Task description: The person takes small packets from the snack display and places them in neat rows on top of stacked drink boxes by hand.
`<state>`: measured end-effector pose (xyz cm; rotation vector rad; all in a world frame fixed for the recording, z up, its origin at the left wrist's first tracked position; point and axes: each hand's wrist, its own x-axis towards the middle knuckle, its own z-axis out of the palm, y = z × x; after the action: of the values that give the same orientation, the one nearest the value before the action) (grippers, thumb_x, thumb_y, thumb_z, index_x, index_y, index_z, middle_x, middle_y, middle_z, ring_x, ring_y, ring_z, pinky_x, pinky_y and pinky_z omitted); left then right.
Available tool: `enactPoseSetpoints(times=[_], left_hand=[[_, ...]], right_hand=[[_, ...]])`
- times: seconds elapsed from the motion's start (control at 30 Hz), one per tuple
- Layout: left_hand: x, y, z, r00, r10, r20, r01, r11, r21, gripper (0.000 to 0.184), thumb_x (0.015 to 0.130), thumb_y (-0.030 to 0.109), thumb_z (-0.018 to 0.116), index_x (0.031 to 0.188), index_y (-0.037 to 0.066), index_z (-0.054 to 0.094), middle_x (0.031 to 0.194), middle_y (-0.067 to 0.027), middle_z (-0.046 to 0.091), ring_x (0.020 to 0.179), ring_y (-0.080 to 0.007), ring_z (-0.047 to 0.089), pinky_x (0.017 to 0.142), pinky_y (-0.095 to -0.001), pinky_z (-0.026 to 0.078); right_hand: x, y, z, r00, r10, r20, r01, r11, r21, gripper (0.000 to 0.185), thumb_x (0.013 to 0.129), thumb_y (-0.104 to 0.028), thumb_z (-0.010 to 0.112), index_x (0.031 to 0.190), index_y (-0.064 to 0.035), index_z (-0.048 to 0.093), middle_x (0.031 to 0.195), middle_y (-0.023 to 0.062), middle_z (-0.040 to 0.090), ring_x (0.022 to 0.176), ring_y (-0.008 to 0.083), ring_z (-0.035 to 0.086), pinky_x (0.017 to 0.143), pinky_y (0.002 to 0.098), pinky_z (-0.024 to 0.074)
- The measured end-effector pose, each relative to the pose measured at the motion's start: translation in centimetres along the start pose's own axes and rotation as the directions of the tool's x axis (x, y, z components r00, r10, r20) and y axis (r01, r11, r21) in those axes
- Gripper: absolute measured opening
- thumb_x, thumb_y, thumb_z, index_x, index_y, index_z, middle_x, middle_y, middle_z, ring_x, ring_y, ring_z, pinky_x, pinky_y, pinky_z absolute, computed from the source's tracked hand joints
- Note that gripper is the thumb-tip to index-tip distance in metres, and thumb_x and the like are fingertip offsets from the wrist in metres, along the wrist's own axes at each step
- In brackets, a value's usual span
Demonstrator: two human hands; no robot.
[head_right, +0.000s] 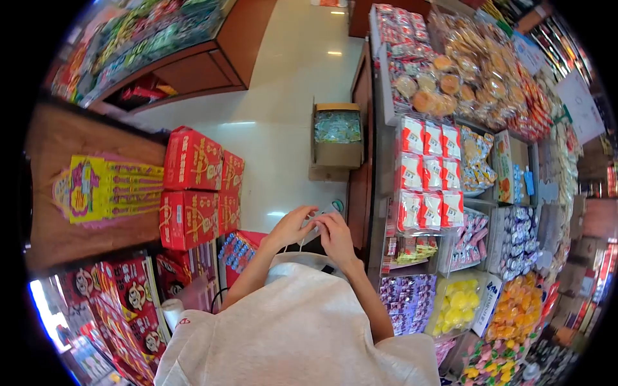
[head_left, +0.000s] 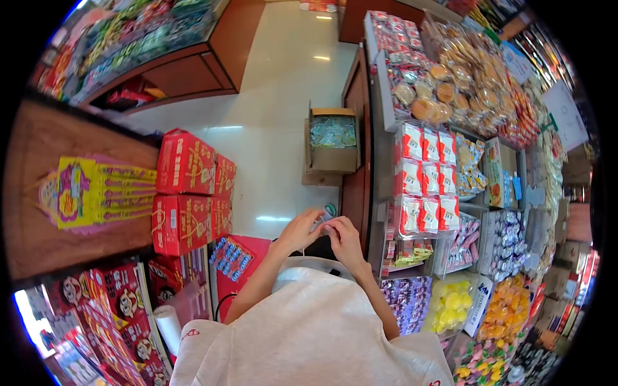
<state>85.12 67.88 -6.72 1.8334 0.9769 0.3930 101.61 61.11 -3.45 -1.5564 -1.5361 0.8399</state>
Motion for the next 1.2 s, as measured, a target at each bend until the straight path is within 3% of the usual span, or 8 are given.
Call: enactPoseSetpoints(times=[0.27,0.4,0.5,0.67,0.83,1.0,1.2], left_hand=[[-10.2,-3.3,0.1,0.993,-0.095,-0.063,0.099,0.993,0.059,0.044,0.087,0.015,0.064,0.126,-0.002,0.055,0.119,-0.0231,0.062,0.108,-0.0358,0.063,0.092,-0.0415,0.051],[-15.5,-4.7,-0.3,0.970,-0.105,-0.221,0.114,0.993,0.028,0.043,0.085,0.009,0.064,0.126,-0.002,0.055,0.119,-0.0232,0.061,0.108,-0.0355,0.063,0.093,-0.0415,0.050],[-18.6,-5.5,-1.1,0.939,-0.101,-0.328,0.091,0.995,-0.047,0.043,0.085,0.007,0.064,0.126,-0.002,0.055,0.119,-0.0228,0.061,0.108,-0.0347,0.063,0.093,-0.0411,0.050],[-23.2,-5.5,-2.0,0.859,-0.158,-0.487,0.079,0.981,-0.179,0.040,0.087,0.007,0.063,0.125,-0.002,0.056,0.115,-0.0214,0.063,0.105,-0.0333,0.064,0.091,-0.0406,0.051],[-28.2,-4.5,-3.2,0.720,-0.341,-0.605,0.187,0.934,-0.304,0.035,0.092,0.011,0.062,0.123,-0.002,0.058,0.114,-0.0219,0.064,0.102,-0.0329,0.065,0.090,-0.0398,0.051],[-31.4,-7.9,-2.3,0.598,-0.374,-0.709,0.115,0.915,-0.386,0.034,0.093,0.010,0.061,0.124,-0.003,0.058,0.115,-0.0185,0.065,0.102,-0.0273,0.065,0.089,-0.0365,0.052],[-33.0,-10.1,-3.8,0.525,-0.374,-0.764,0.116,0.921,-0.371,0.038,0.087,-0.004,0.052,0.124,-0.002,0.056,0.107,-0.0165,0.065,0.097,-0.0254,0.065,0.085,-0.0351,0.051]], right_hand=[[-4.9,-1.6,7.2,0.972,-0.120,0.203,0.109,0.992,0.063,0.010,0.093,0.002,0.056,0.100,0.0011,0.064,0.095,0.0150,0.061,0.084,0.0294,0.063,0.076,0.0342,0.0507],[-6.0,-3.0,10.6,0.948,-0.169,0.268,0.147,0.984,0.099,0.009,0.093,0.000,0.059,0.100,0.0011,0.064,0.095,0.0147,0.062,0.083,0.0275,0.064,0.075,0.0331,0.0513],[-6.4,-3.8,12.9,0.903,-0.199,0.381,0.162,0.979,0.125,0.009,0.090,-0.001,0.063,0.099,0.0000,0.065,0.093,0.0149,0.062,0.083,0.0314,0.063,0.073,0.0373,0.0504],[-6.2,-5.7,16.6,0.827,-0.323,0.460,0.266,0.946,0.187,0.009,0.091,-0.001,0.062,0.099,0.0003,0.065,0.092,0.0139,0.062,0.080,0.0279,0.063,0.070,0.0347,0.0502],[-6.1,-7.2,20.9,0.696,-0.478,0.535,0.395,0.878,0.271,0.012,0.093,0.000,0.058,0.103,-0.0009,0.066,0.089,0.0137,0.061,0.074,0.0262,0.060,0.066,0.0322,0.0480],[-7.0,-9.9,24.1,0.639,-0.420,0.644,0.331,0.906,0.263,0.013,0.094,-0.003,0.059,0.105,-0.0012,0.065,0.088,0.0137,0.063,0.070,0.0229,0.061,0.064,0.0320,0.0481],[-6.3,-10.4,27.1,0.621,-0.294,0.726,0.264,0.951,0.160,0.011,0.094,-0.007,0.062,0.100,0.0006,0.067,0.087,0.0142,0.064,0.073,0.0215,0.064,0.065,0.0310,0.0507]])
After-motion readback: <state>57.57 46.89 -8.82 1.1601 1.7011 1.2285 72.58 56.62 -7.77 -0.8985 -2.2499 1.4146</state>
